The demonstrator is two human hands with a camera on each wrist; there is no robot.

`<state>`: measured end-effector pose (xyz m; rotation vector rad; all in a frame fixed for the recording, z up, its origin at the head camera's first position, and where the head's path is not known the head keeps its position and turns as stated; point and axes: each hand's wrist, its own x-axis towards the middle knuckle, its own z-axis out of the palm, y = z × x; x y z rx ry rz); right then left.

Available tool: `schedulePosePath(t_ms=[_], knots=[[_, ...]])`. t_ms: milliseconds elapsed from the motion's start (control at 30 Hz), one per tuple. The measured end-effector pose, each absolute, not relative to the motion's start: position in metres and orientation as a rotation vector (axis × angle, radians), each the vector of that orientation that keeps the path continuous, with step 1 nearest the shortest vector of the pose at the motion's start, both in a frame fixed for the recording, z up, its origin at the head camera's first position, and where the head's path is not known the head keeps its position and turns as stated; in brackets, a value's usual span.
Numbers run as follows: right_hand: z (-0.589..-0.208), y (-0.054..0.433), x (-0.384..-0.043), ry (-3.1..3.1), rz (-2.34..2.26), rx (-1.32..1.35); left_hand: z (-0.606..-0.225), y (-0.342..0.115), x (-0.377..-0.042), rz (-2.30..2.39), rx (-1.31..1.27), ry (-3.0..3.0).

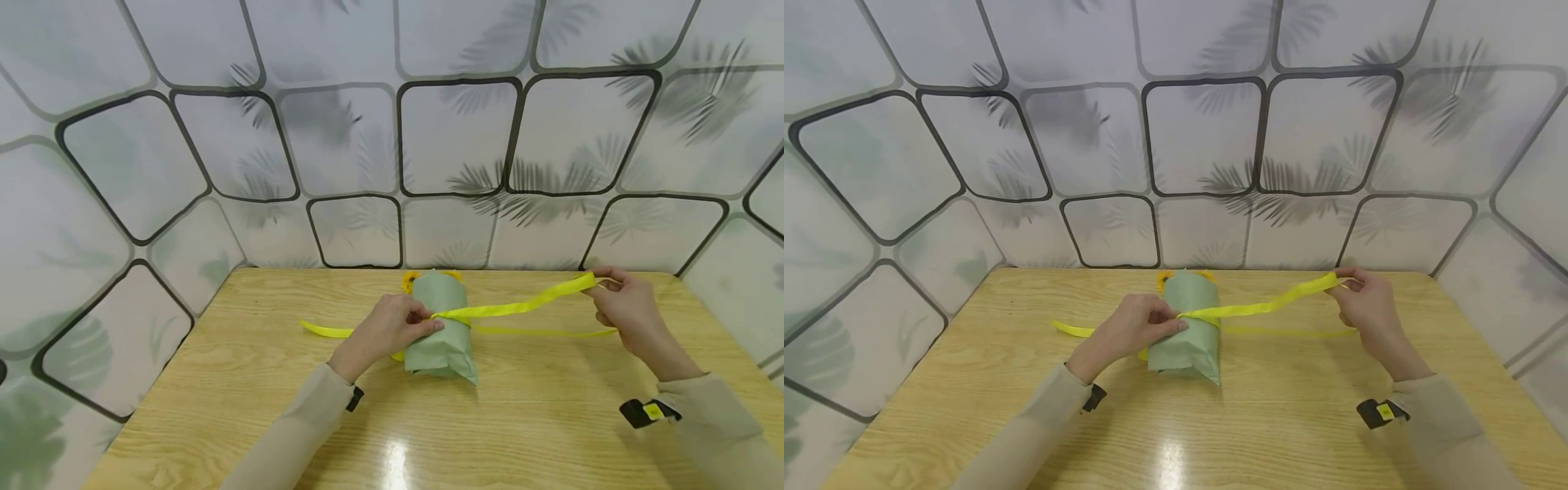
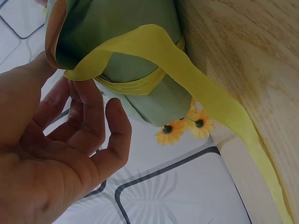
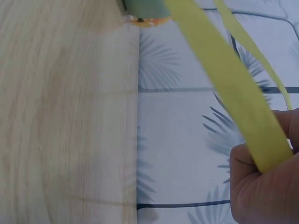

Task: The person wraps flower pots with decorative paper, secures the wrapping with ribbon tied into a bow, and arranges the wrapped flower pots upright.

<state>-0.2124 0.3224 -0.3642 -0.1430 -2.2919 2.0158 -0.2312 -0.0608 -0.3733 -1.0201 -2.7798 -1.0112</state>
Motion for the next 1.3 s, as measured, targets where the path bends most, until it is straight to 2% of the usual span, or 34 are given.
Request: schedulePosePath(t_ms=[367, 533, 833, 1000, 1200, 1300], knots=[[-0.358, 0.355, -0.221, -2.454, 1.805, -0.201, -0.371, -0.070, -0.235, -1.005, -1.053, -2.870], [-0.362, 0.368, -0.225, -2.662, 1.459, -0.234, -0.368, -0.072, -0.233, -0.998, -1.083, -2.871], [-0.373, 0.376, -0.229, -2.883, 0.944, -0.045, -0.367, -0.069, -0.233, -1.001, -1.071, -2.878], [-0.378, 0.330, -0.219, -2.813, 0.767, 0.296, -0.367, -0.067, -0.233, -0.979, -1.073, -2.884], [-0.384, 0.241, -0.205, -2.659, 0.926, 0.877, -0.368, -0.069, -0.231, -0.949, -1.079, -2.851], [-0.392, 0.213, -0.207, -2.606, 0.964, 1.012, -0.368, -0.069, -0.230, -0.916, -1.085, -2.830]])
